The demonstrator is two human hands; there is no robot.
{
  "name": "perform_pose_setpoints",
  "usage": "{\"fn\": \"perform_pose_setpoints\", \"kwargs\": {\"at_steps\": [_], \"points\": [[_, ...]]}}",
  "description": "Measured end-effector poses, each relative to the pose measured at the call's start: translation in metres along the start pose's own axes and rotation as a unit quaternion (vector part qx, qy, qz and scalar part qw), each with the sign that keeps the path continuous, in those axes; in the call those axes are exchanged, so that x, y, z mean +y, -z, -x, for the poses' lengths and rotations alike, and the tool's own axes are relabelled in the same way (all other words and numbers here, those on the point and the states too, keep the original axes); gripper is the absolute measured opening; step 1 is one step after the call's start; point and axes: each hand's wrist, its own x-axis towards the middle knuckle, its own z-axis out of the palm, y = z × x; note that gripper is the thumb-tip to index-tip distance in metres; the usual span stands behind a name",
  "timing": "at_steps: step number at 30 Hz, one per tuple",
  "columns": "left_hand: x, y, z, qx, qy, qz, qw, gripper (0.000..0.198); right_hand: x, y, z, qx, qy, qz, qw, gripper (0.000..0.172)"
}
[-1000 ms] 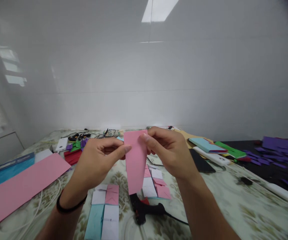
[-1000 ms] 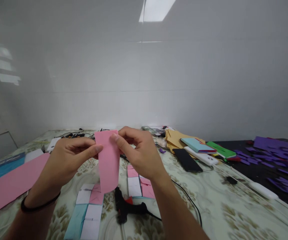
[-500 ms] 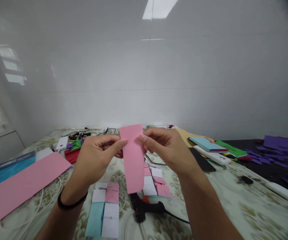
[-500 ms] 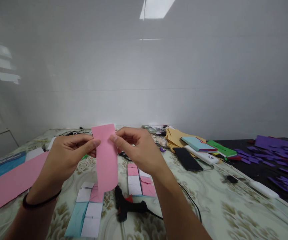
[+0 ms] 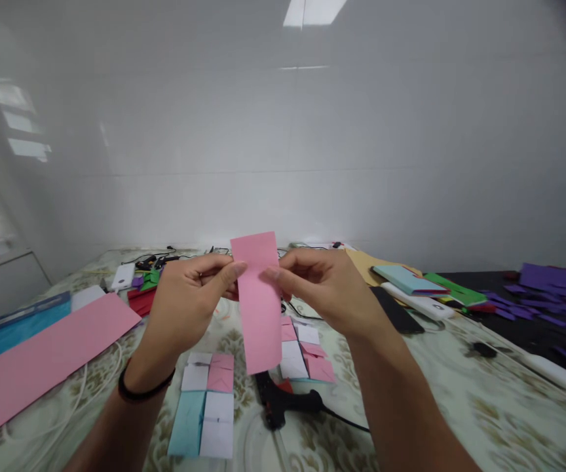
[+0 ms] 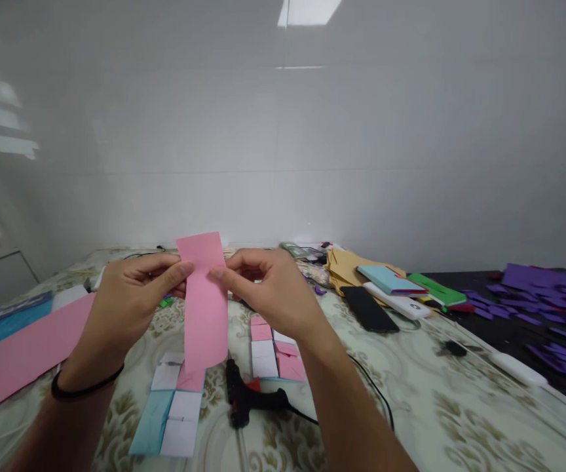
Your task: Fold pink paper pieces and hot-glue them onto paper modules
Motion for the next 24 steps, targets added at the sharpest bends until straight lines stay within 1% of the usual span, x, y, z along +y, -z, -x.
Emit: {"fn": "perform_pose_setpoints", "kwargs": {"at_steps": [3,8,9,11,13,14,16,20,22,24], "points": [[-0.0005,0.0,-0.0001,0.025,-0.006,0.011,1.0,0.016,-0.0027,0.0006,-0.0001,-0.014,-0.011,0.014,1.0,0.037],[-0.0008,-0.0003,-0.0027,0.011,0.012,0.033,0.999,0.016,-0.0011,0.002,0.0002,0.002,-0.012,0.028,1.0,0.041],[-0.0016,0.0001,-0.0032,-0.002,0.016,0.044,0.999,0.014,-0.0003,0.0023,0.0003,0.004,-0.013,0.028,1.0,0.04],[-0.0036,0.0012,-0.0037,-0.045,0.026,0.067,0.996,0.01,0.0011,0.0029,0.0001,0.012,-0.016,0.031,0.999,0.04],[-0.0056,0.0022,-0.0039,-0.084,0.036,0.078,0.993,0.014,0.0019,0.0031,-0.0005,0.021,-0.02,0.035,0.999,0.04],[-0.0065,0.0026,-0.0039,-0.092,0.037,0.078,0.992,0.016,0.002,0.003,-0.0009,0.025,-0.019,0.034,0.999,0.041],[-0.0077,0.0031,-0.0039,-0.079,0.028,0.069,0.994,0.014,0.0019,0.0028,-0.0015,0.019,-0.021,0.028,0.999,0.041],[-0.0091,0.0038,-0.0042,-0.026,0.006,0.048,0.998,0.012,0.0019,0.0025,-0.0019,-0.028,-0.05,0.036,0.998,0.042],[-0.0095,0.0042,-0.0046,-0.019,0.008,0.047,0.999,0.014,0.0025,0.0025,-0.0021,-0.03,-0.055,0.04,0.997,0.044],[-0.0096,0.0045,-0.0051,-0.028,0.018,0.057,0.998,0.014,0.0039,0.0026,-0.0027,-0.023,-0.049,0.036,0.998,0.044]]}}
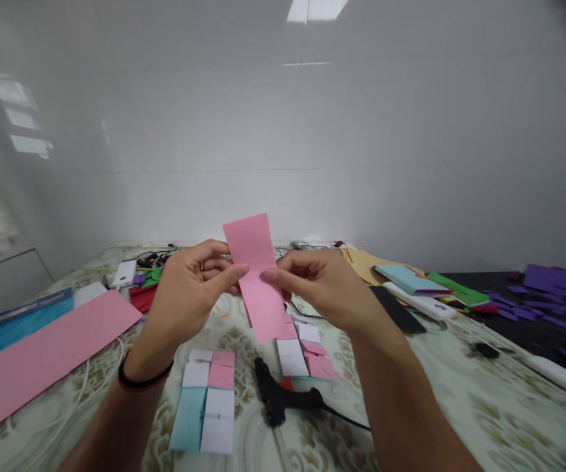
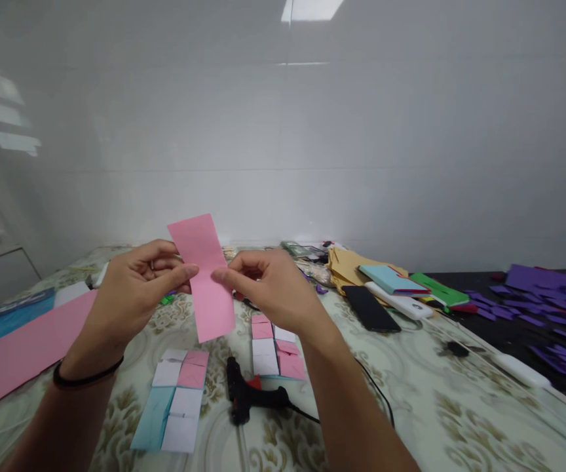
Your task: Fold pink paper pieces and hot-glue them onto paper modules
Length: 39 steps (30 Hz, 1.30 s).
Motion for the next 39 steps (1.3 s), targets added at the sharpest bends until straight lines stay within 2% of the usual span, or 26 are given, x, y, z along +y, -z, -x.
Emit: {"fn": "perform_pose_setpoints", "kwargs": {"at_steps": [6,12,18,24,27,33,39], "points": [[0.0004,-0.0006,-0.0019,-0.079,0.05,0.027,0.995,0.025,0.0042,0.0006,-0.0031,0.034,0.013,-0.01,0.999,0.041],[-0.0023,-0.0009,-0.003,-0.032,0.009,0.02,0.999,0.02,0.0039,0.001,-0.0029,0.022,0.018,0.002,1.0,0.04],[-0.0032,-0.0017,-0.004,-0.029,0.01,0.036,0.999,0.021,0.0047,-0.0009,-0.0036,0.045,0.026,0.01,0.999,0.043],[-0.0011,-0.0015,-0.0039,0.016,0.0,0.052,0.999,0.023,0.0021,-0.0008,-0.0031,-0.01,0.027,0.032,0.999,0.043],[-0.0012,-0.0011,-0.0045,0.007,0.003,0.05,0.999,0.022,0.0022,-0.0001,-0.0026,0.003,0.036,0.041,0.998,0.042],[-0.0022,-0.0008,-0.0043,-0.081,0.032,0.046,0.995,0.028,0.0056,0.0007,-0.0047,0.022,0.048,0.052,0.997,0.043],[-0.0048,-0.0004,-0.0058,-0.043,0.004,0.063,0.997,0.027,0.0024,-0.0002,-0.0034,-0.005,0.061,0.061,0.996,0.047]]}}
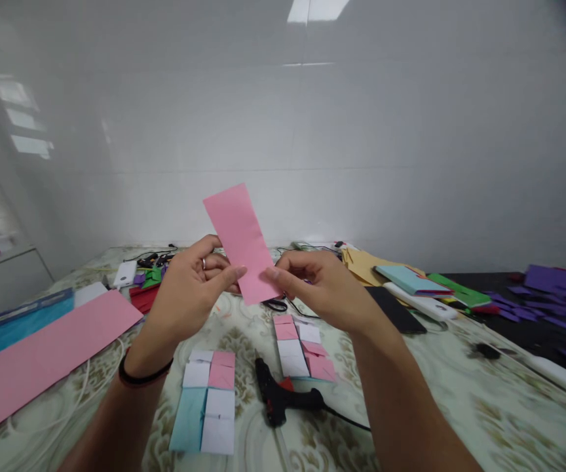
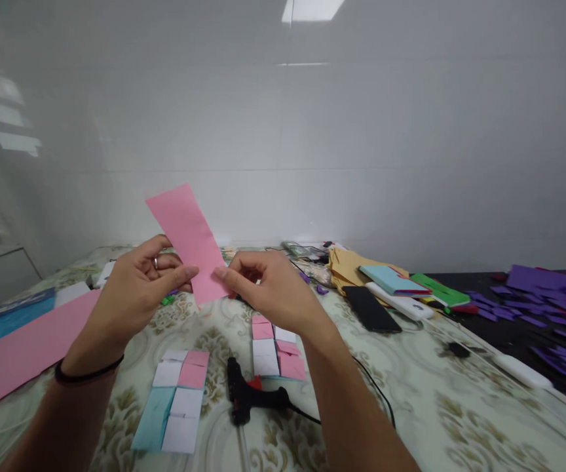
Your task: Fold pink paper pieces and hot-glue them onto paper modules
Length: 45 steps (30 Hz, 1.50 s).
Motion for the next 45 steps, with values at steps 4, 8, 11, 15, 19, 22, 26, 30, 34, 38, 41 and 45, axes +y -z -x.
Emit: {"fn": "perform_pose_setpoints", "kwargs": {"at_steps": [4,8,11,15,19,22,26,30,34,38,41,45], "points": [[0.001,0.0,0.0,-0.004,0.005,0.01,1.0,0.031,-0.002,0.001,0.002,0.01,0.005,0.018,1.0,0.046],[0.004,-0.001,0.001,-0.004,0.02,0.017,1.0,0.033,-0.001,0.003,0.002,0.007,0.008,0.032,0.999,0.045],[0.005,0.0,0.001,0.007,0.02,0.008,1.0,0.026,0.002,0.002,0.0,-0.003,0.001,-0.003,1.0,0.041],[0.003,0.001,0.0,0.0,0.024,0.012,1.0,0.027,0.007,0.001,-0.003,0.037,0.012,-0.096,0.995,0.027],[0.002,0.007,-0.001,0.069,-0.021,-0.014,0.997,0.033,0.007,0.006,0.0,0.025,0.0,-0.069,0.997,0.024],[0.003,0.014,-0.001,0.102,-0.031,-0.067,0.992,0.026,0.005,0.012,0.002,0.019,-0.009,-0.026,0.999,0.021],[0.004,0.019,0.0,0.025,0.007,-0.122,0.992,0.021,0.006,0.016,0.001,0.062,0.007,-0.007,0.998,0.017],[0.003,0.016,0.0,-0.007,-0.026,-0.22,0.975,0.011,0.005,0.017,0.001,0.055,0.023,0.018,0.998,0.012],[0.004,0.012,0.001,0.008,-0.041,-0.263,0.964,0.012,0.002,0.014,0.002,0.061,0.038,0.053,0.996,0.007],[0.005,0.008,0.002,-0.013,-0.041,-0.278,0.96,0.011,-0.001,0.007,0.001,0.051,0.051,0.032,0.997,0.008],[0.006,0.004,0.002,-0.025,-0.048,-0.277,0.959,0.011,-0.003,0.001,0.0,0.029,0.051,0.021,0.998,0.007],[0.006,0.004,0.004,-0.024,-0.052,-0.257,0.965,0.012,-0.005,0.0,0.0,0.011,0.043,0.013,0.999,0.008]]}}
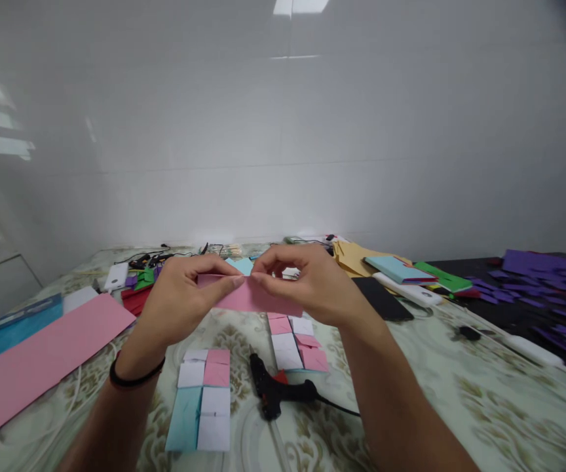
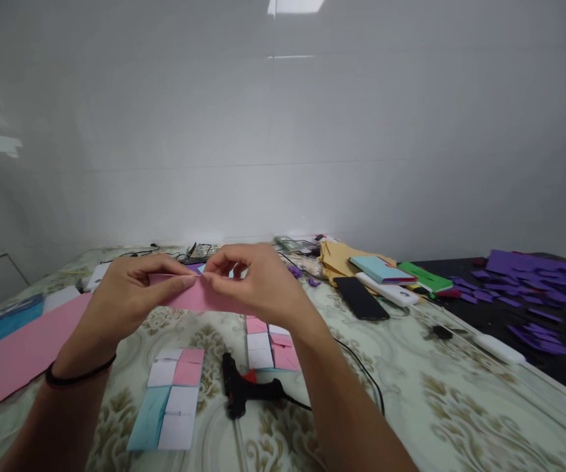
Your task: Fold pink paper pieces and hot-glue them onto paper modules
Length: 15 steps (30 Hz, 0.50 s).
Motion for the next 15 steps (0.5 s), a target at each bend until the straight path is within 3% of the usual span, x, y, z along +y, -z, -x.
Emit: {"fn": "perform_pose_setpoints", "kwargs": {"at_steps": [10,15], "points": [[-0.014,0.029,-0.001,0.094,0.056,0.039,0.993,0.009,0.015,0.029,0.002,0.001,-0.045,-0.018,0.999,0.02],[-0.017,0.032,-0.001,0.116,0.032,0.031,0.992,0.009,0.019,0.038,0.005,0.101,-0.014,-0.026,0.994,0.019]]}}
